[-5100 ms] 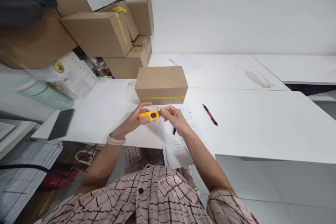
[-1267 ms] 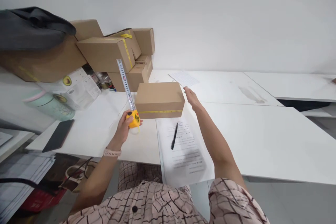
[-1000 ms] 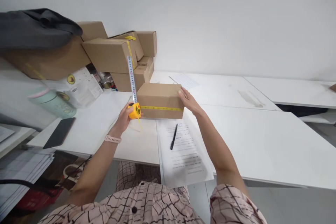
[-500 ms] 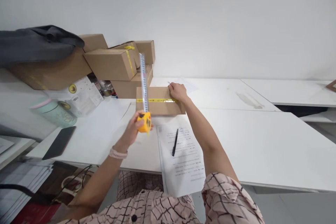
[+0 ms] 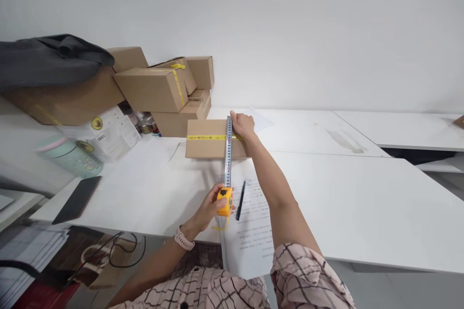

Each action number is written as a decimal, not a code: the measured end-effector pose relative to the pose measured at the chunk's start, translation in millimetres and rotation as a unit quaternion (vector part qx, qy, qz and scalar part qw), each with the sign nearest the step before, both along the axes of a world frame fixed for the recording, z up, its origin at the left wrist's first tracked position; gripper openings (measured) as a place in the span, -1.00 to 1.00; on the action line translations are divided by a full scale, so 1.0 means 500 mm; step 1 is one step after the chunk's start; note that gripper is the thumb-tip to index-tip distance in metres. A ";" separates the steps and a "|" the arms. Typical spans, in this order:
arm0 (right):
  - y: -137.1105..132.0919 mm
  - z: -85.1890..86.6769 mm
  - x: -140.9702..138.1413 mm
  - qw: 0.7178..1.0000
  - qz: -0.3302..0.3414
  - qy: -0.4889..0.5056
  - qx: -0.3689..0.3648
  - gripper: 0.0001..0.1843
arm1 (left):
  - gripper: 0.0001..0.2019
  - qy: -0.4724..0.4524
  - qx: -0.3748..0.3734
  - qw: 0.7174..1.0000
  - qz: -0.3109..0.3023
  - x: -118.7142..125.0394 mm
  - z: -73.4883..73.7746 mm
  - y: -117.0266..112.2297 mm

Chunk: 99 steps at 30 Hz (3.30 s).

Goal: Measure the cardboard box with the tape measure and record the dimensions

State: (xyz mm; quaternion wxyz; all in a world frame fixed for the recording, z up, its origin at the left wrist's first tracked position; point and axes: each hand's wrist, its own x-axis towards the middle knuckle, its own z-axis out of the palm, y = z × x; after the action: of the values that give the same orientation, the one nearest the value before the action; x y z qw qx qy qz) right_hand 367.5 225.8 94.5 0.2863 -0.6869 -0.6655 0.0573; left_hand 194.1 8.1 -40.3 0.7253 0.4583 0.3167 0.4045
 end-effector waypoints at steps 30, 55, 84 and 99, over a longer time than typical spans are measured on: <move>0.016 -0.020 -0.005 0.997 -0.004 -0.049 0.053 -0.33 | -0.44 -0.027 -0.014 1.000 -0.004 -0.003 -0.049 0.005; -0.212 -0.122 -0.022 0.970 0.097 0.187 0.122 -0.24 | -0.36 0.164 0.093 0.981 0.040 -0.133 -0.054 -0.110; -0.385 -0.345 0.020 0.990 -0.018 -0.045 -0.132 -0.60 | -0.32 0.620 0.330 0.695 0.153 -0.207 -0.040 0.079; -0.386 -0.373 0.032 0.997 -0.018 0.004 -0.080 -0.65 | -0.36 0.333 0.434 0.794 -0.265 -0.166 -0.067 0.092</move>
State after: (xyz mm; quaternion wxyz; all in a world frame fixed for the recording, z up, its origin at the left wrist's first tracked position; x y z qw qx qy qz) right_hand 383.8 33.0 -91.9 0.2342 -0.7194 -0.6450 0.1076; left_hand 111.2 54.0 -73.9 0.3786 0.8975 0.1954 0.1138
